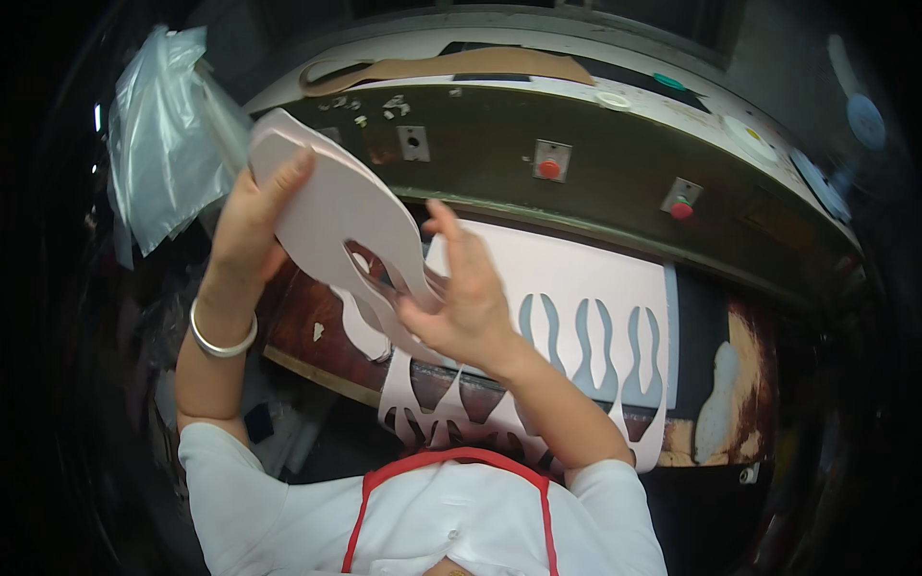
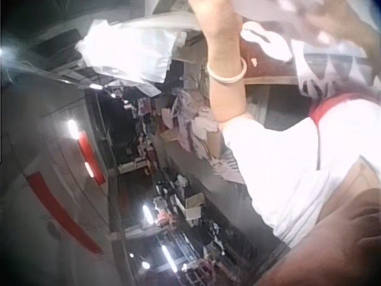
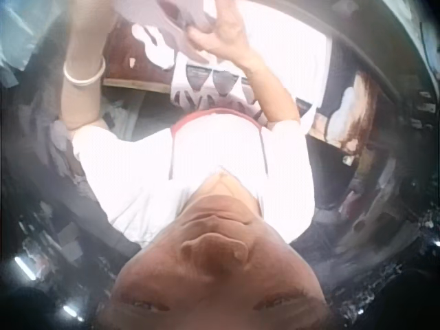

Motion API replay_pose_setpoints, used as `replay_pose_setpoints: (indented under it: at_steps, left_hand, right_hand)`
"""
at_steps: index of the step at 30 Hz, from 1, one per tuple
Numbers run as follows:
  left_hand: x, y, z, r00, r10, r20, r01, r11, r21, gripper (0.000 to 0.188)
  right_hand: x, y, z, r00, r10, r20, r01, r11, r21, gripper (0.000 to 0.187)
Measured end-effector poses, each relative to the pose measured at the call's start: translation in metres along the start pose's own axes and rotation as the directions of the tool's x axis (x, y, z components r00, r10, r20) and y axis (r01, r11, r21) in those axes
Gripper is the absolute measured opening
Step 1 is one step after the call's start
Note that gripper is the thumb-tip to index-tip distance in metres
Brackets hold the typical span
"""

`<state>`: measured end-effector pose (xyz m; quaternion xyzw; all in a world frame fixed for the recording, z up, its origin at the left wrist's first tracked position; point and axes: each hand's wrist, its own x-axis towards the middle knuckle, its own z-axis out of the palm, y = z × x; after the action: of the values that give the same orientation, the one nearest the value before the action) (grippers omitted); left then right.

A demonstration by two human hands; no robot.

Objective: The person places sheets of white material onto a cutting machine, aligns them, and presses a button to cut multiple shoe insole shapes. The person removes the cut pieces, stacks them, and repeats the process with new sheets.

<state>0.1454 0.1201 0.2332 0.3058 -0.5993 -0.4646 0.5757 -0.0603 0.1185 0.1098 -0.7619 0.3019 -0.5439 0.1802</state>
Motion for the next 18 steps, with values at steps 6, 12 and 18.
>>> replay_pose_setpoints:
  at_steps: [6,12,18]
  left_hand:
    - [-0.013,-0.032,0.049,0.999,-0.036,-0.017,0.038,0.993,0.112,0.027]
    - [-0.025,-0.066,0.060,0.998,-0.048,-0.027,0.053,0.962,0.269,0.025]
    - [-0.019,-0.066,0.034,0.983,0.052,-0.176,-0.023,0.987,0.159,0.029]
  right_hand:
    - [-0.027,0.002,0.008,0.984,0.144,-0.108,-0.154,0.984,-0.091,0.066]
    - [-0.041,0.021,0.012,0.912,0.374,-0.167,-0.303,0.890,0.341,0.049]
    - [-0.053,0.047,0.030,0.930,0.355,-0.092,-0.361,0.931,-0.048,0.068]
